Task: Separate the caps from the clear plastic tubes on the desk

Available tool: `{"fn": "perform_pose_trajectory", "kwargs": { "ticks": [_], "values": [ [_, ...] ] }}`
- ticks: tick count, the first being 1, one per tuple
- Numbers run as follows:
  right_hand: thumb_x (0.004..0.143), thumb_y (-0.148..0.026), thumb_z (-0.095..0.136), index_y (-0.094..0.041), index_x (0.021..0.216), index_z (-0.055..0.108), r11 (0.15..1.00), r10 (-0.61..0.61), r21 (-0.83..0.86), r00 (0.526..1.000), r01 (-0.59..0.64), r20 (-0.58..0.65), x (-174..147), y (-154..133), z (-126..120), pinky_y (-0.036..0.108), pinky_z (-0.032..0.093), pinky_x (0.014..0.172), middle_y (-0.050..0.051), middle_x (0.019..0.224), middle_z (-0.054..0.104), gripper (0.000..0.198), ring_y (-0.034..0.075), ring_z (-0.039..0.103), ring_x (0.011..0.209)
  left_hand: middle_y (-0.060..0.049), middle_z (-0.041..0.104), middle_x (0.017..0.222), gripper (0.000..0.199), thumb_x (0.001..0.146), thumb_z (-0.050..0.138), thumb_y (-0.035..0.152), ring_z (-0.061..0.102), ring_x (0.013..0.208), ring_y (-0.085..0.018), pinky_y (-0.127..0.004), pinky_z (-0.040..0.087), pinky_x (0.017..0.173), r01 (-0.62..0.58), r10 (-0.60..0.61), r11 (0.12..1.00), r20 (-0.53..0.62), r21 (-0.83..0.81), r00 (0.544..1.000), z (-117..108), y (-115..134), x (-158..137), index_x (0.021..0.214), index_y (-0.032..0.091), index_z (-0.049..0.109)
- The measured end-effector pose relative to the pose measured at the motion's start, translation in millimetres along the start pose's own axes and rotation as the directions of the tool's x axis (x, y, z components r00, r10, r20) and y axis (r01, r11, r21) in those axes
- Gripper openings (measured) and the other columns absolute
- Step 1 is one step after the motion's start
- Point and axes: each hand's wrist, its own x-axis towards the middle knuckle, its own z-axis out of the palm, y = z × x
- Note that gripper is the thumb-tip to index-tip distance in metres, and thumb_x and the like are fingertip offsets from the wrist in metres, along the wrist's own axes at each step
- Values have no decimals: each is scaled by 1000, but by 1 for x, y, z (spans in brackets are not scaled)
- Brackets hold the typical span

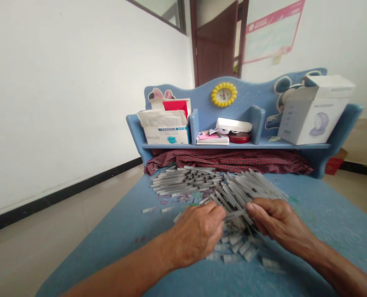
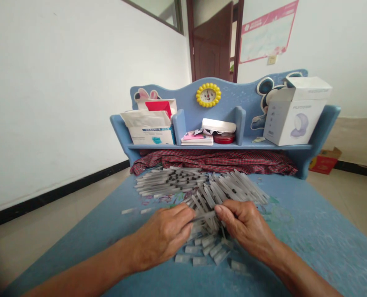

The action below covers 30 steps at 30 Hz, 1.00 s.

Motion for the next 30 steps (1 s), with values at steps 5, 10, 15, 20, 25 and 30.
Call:
{"fn": "perform_pose_trajectory", "kwargs": {
  "ticks": [5, 10, 15, 20, 25, 30],
  "values": [
    [89, -55, 41, -18, 57, 47, 991, 60, 108, 982, -80, 177, 2, 1, -13, 21, 32, 42, -1, 48, 49, 49, 8, 43, 42, -3, 55, 75, 17, 94, 33, 16, 53, 67, -15, -25, 42, 62, -47, 28, 988, -124, -145, 992, 11, -9, -2, 94, 14, 50],
    [84, -54, 52, -15, 73, 57, 965, 87, 211, 952, -153, 294, 2, -1, -16, 21, 38, 47, 2, 59, 60, 40, 10, 53, 51, 0, 54, 71, 13, 93, 36, 17, 51, 60, -13, -23, 38, 56, -73, 48, 970, -111, -232, 993, 17, -13, -9, 93, 16, 49],
    [87, -57, 45, -17, 59, 50, 983, 114, 112, 960, -147, 257, 2, 1, -9, 20, 35, 42, 0, 49, 54, 49, 8, 48, 42, -1, 55, 74, 14, 93, 36, 18, 53, 64, -14, -23, 39, 60, -43, 7, 971, -151, -233, 989, 21, -13, -13, 94, 16, 49],
    [86, -56, 46, -17, 58, 51, 985, 90, 119, 963, -123, 253, 1, 1, -9, 20, 38, 44, 1, 50, 54, 49, 9, 50, 44, -1, 53, 72, 12, 92, 37, 16, 51, 63, -13, -23, 37, 58, -51, 8, 967, -173, -248, 985, 20, -14, -13, 91, 16, 49],
    [86, -59, 44, -17, 59, 51, 969, 118, 176, 953, -171, 279, 1, -2, -9, 20, 36, 42, 1, 49, 55, 51, 8, 49, 41, -1, 52, 72, 12, 92, 37, 16, 50, 62, -13, -23, 37, 58, -76, 24, 966, -204, -249, 979, 21, -13, -14, 91, 15, 50],
    [87, -59, 42, -18, 58, 47, 963, 109, 216, 963, -164, 248, 1, -3, -6, 20, 33, 40, -1, 45, 52, 50, 7, 45, 37, -1, 53, 72, 14, 92, 37, 17, 50, 62, -13, -23, 37, 57, -77, 27, 964, -196, -254, 980, 24, -13, -14, 91, 15, 51]
  ]
}}
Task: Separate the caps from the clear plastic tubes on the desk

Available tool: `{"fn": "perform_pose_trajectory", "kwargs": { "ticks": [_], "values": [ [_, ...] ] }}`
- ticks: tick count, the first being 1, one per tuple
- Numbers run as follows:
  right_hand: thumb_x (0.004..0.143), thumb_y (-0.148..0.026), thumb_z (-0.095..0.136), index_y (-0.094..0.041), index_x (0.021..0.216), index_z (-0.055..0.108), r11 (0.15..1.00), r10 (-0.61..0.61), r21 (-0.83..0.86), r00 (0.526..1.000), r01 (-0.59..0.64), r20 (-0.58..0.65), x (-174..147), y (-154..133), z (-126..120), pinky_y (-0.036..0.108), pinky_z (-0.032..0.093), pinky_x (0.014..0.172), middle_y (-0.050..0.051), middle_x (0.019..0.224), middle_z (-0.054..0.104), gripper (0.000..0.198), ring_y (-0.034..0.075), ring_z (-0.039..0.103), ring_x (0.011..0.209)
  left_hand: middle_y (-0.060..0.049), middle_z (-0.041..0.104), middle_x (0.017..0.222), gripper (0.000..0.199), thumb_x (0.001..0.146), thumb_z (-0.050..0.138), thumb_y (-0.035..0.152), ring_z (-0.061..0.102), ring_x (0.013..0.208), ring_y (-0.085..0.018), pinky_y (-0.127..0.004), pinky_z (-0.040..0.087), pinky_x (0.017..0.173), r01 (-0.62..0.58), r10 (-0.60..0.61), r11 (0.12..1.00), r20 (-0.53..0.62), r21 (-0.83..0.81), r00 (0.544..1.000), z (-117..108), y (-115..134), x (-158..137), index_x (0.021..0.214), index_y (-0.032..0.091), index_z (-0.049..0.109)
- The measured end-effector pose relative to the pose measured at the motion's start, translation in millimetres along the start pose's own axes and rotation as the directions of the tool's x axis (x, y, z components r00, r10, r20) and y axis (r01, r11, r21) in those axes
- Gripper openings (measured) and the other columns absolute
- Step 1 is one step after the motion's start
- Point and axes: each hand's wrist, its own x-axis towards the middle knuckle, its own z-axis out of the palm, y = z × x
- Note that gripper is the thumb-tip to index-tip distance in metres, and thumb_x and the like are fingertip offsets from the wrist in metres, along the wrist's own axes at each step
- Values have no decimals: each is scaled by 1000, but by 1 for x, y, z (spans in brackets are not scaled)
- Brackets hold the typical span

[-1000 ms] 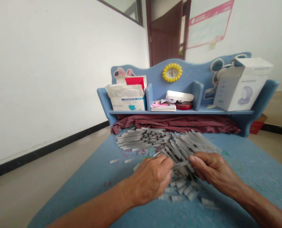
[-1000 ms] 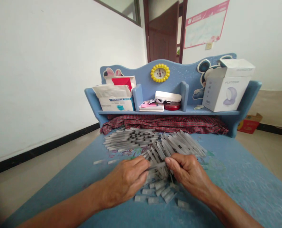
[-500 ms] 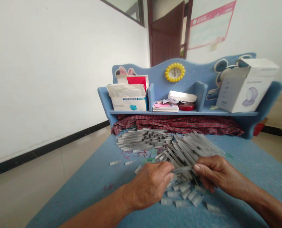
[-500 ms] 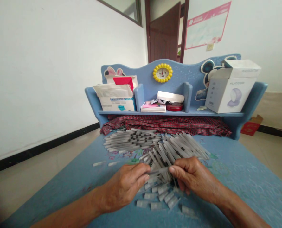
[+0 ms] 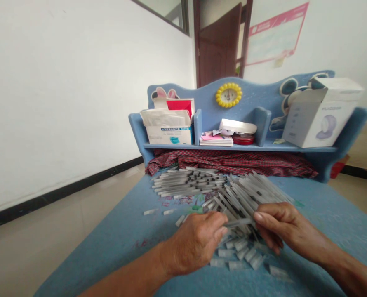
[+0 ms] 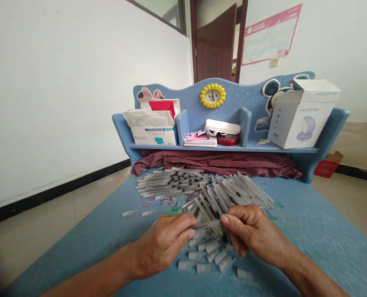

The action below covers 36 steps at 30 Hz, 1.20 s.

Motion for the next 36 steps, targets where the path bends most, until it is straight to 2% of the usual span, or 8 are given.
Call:
{"fn": "perform_pose_trajectory", "kwargs": {
  "ticks": [5, 11, 16, 21, 26, 30, 34, 36],
  "values": [
    [80, -57, 56, -16, 80, 55, 995, 60, 75, 998, -61, 17, 1, 1, -1, 18, 36, 41, -1, 55, 59, 41, 9, 53, 44, 0, 53, 71, 14, 92, 38, 17, 51, 61, -12, -22, 37, 57, 39, -38, 999, 26, -30, 999, 2, -2, -1, 92, 16, 52],
    [87, -60, 40, -19, 59, 45, 998, 22, -51, 999, -25, -50, 2, 1, 3, 18, 33, 38, -2, 44, 52, 51, 6, 44, 35, 0, 54, 72, 12, 92, 38, 17, 51, 62, -13, -23, 37, 58, 33, -33, 999, 25, -21, 999, 2, -2, 0, 92, 17, 50],
    [81, -61, 51, -18, 78, 50, 996, 75, 40, 997, -74, -29, 2, 0, 4, 18, 37, 39, -2, 53, 58, 43, 9, 52, 41, 1, 53, 70, 12, 92, 37, 17, 50, 61, -12, -22, 36, 57, 74, -72, 995, 32, -66, 997, 1, -2, 0, 91, 18, 49],
    [88, -59, 39, -19, 61, 44, 999, 25, -43, 998, -28, -64, 2, 1, 5, 18, 32, 37, -2, 45, 53, 48, 6, 45, 35, 1, 53, 71, 11, 92, 38, 16, 50, 62, -12, -22, 36, 58, 72, -71, 995, 18, -68, 997, 2, -2, 0, 91, 17, 49],
    [81, -58, 53, -19, 90, 48, 991, 92, 97, 996, -92, -5, 3, 2, 5, 18, 36, 38, -4, 54, 58, 41, 9, 52, 41, 1, 53, 69, 12, 91, 39, 16, 50, 61, -12, -22, 36, 57, 103, -101, 992, 31, -71, 994, 3, -2, 0, 91, 17, 50],
    [87, -61, 39, -18, 67, 45, 997, 81, -6, 995, -81, -53, 4, 4, 6, 16, 31, 34, -4, 45, 52, 47, 6, 44, 34, 0, 56, 73, 12, 92, 38, 17, 52, 65, -13, -22, 38, 60, 98, -97, 992, 26, -75, 995, 4, -5, -1, 94, 17, 50],
    [81, -59, 52, -18, 90, 49, 990, 111, 91, 994, -111, 1, 4, 4, 6, 17, 36, 35, -5, 50, 57, 42, 8, 49, 36, 0, 55, 72, 12, 92, 39, 17, 52, 63, -12, -22, 38, 59, 91, -89, 993, 33, -75, 995, 5, -6, 0, 93, 17, 51],
    [82, -61, 48, -18, 85, 49, 990, 125, 69, 992, -124, -12, 5, 3, 6, 16, 33, 33, -5, 47, 55, 44, 7, 47, 33, 1, 54, 71, 11, 91, 39, 17, 51, 62, -12, -22, 37, 58, 94, -92, 992, 29, -80, 995, 5, -6, 0, 92, 17, 51]
  ]
}}
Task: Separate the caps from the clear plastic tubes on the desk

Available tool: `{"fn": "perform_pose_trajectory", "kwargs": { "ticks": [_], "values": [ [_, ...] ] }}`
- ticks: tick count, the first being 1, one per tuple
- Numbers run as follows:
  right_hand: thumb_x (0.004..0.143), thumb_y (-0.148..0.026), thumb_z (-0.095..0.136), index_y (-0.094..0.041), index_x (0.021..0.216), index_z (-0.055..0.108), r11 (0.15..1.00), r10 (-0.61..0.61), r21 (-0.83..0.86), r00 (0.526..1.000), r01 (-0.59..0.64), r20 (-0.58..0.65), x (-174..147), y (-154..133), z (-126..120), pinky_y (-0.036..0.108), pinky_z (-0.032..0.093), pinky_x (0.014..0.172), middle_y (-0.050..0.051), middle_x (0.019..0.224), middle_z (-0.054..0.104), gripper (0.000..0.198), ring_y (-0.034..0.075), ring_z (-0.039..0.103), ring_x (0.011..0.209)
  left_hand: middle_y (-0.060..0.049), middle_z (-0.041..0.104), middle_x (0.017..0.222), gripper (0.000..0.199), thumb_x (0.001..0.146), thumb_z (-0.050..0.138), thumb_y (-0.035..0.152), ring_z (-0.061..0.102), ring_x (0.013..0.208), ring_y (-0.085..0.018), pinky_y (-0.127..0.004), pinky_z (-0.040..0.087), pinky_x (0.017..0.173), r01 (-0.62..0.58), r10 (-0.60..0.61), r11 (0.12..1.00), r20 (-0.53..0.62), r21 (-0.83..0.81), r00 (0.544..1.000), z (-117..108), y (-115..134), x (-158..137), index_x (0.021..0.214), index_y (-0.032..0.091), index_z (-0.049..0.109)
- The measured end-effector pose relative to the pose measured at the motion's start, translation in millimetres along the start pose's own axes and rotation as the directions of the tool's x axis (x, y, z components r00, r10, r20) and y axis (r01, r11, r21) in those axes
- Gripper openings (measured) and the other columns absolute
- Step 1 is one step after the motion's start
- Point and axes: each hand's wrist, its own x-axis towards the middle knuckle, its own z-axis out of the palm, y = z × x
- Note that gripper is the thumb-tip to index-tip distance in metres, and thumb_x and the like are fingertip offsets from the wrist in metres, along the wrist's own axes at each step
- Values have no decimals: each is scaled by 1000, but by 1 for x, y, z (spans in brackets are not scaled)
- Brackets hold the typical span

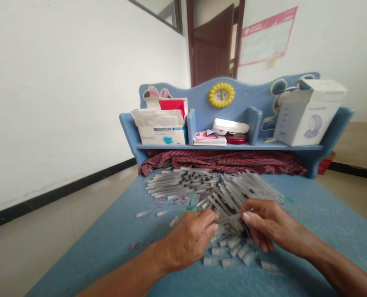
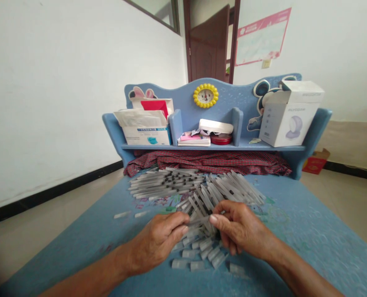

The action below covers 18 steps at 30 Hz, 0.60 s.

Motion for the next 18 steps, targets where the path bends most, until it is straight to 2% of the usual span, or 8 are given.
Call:
{"fn": "perform_pose_trajectory", "kwargs": {
  "ticks": [3, 7, 8, 12, 18],
  "values": [
    [84, -64, 41, -18, 66, 43, 998, 0, -64, 999, -2, -38, 0, 0, 0, 14, 28, 31, -4, 42, 51, 49, 5, 43, 30, 0, 55, 73, 11, 91, 39, 16, 52, 64, -13, -22, 37, 60, -5, 5, 1000, 3, -7, 1000, 0, 1, 1, 92, 17, 51],
    [79, -60, 54, -18, 90, 48, 999, 23, 38, 999, -24, 23, 1, 1, 0, 16, 36, 33, -6, 49, 57, 43, 8, 50, 35, 0, 54, 72, 12, 92, 38, 17, 52, 64, -13, -23, 37, 59, 4, -4, 1000, 22, -3, 1000, 0, 1, 0, 92, 16, 51],
    [80, -60, 52, -18, 90, 49, 999, 25, 37, 999, -25, 21, 1, 1, 1, 16, 36, 33, -6, 49, 57, 44, 8, 50, 34, 0, 54, 71, 12, 92, 38, 17, 52, 63, -13, -23, 37, 59, 10, -10, 1000, 22, -3, 1000, 0, 1, 0, 92, 16, 51],
    [83, -61, 45, -19, 66, 44, 999, 24, -33, 999, -25, -32, 1, 1, 1, 15, 30, 30, -5, 43, 53, 46, 5, 44, 30, 0, 54, 71, 12, 91, 39, 17, 52, 63, -13, -23, 37, 59, 10, -10, 1000, 34, -5, 999, 0, 1, 0, 92, 17, 50],
    [76, -47, 63, -18, 81, 47, 993, 10, 118, 1000, -11, 8, 0, -5, -7, 16, 38, 34, -3, 56, 60, 34, 8, 55, 42, 1, 54, 69, 13, 91, 38, 18, 51, 62, -12, -22, 37, 59, 49, -47, 998, 48, -44, 998, -2, 0, 1, 91, 17, 51]
  ]
}}
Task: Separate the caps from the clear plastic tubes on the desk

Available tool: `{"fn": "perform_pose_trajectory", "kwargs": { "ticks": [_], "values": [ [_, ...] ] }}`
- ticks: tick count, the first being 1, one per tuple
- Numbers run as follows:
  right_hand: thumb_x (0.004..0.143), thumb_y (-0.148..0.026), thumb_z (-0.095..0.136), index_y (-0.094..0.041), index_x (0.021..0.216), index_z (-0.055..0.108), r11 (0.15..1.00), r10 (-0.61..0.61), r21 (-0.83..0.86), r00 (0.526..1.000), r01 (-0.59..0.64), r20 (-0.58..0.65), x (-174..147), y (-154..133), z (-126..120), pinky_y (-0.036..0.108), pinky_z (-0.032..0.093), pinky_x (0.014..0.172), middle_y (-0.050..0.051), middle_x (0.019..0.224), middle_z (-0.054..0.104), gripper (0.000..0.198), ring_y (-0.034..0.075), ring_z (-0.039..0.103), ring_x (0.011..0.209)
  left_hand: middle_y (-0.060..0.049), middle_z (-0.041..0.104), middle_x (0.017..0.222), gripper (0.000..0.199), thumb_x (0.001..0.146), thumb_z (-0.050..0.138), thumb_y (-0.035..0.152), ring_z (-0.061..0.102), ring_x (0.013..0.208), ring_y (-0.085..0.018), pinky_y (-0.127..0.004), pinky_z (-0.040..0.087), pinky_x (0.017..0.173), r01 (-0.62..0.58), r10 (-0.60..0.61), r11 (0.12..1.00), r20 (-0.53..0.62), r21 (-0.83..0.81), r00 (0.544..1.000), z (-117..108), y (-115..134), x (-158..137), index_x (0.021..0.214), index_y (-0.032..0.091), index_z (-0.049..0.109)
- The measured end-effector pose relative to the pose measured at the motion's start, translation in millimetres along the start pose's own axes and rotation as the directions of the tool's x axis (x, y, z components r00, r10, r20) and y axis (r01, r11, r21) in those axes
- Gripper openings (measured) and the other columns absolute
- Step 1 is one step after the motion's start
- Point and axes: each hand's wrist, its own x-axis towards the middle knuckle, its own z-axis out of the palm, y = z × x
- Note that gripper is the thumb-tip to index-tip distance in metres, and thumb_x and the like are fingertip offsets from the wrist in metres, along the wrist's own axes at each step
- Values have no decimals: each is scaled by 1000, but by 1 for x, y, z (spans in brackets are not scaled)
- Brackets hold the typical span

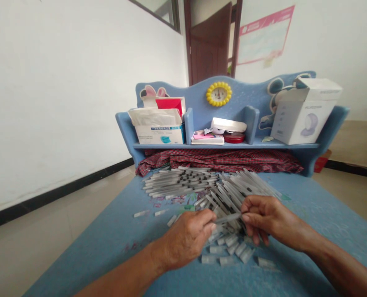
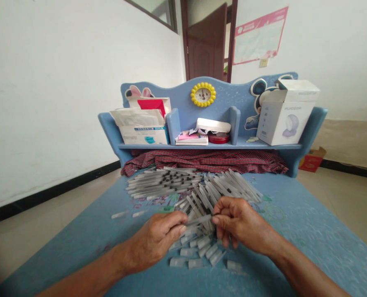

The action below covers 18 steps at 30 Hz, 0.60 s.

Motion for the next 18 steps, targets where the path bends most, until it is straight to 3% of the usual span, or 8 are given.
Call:
{"fn": "perform_pose_trajectory", "kwargs": {
  "ticks": [12, 15, 18],
  "values": [
    [67, -30, 68, -19, 78, 51, 994, -89, 36, 968, 100, -236, 4, -2, 1, 19, 40, 37, -7, 47, 54, 23, 9, 52, 39, 1, 55, 69, 14, 89, 40, 20, 52, 63, -12, -21, 37, 60, 25, -25, 999, 16, -21, 1000, -3, 2, 2, 89, 18, 54],
    [66, -30, 69, -19, 78, 51, 987, -140, 16, 906, 160, -398, 4, -6, -14, 21, 41, 38, -5, 48, 56, 25, 9, 52, 40, 2, 54, 68, 16, 89, 39, 20, 52, 63, -11, -21, 38, 60, 72, -72, 997, 0, -9, 997, -10, -3, 4, 86, 18, 55],
    [67, -33, 70, -19, 80, 52, 966, -245, -81, 778, 244, -579, 3, -10, -30, 23, 44, 41, -4, 50, 59, 26, 11, 54, 42, 3, 51, 65, 17, 89, 38, 21, 50, 60, -11, -21, 36, 59, 145, -144, 989, -50, 17, 988, -20, -9, 7, 81, 18, 53]
  ]
}}
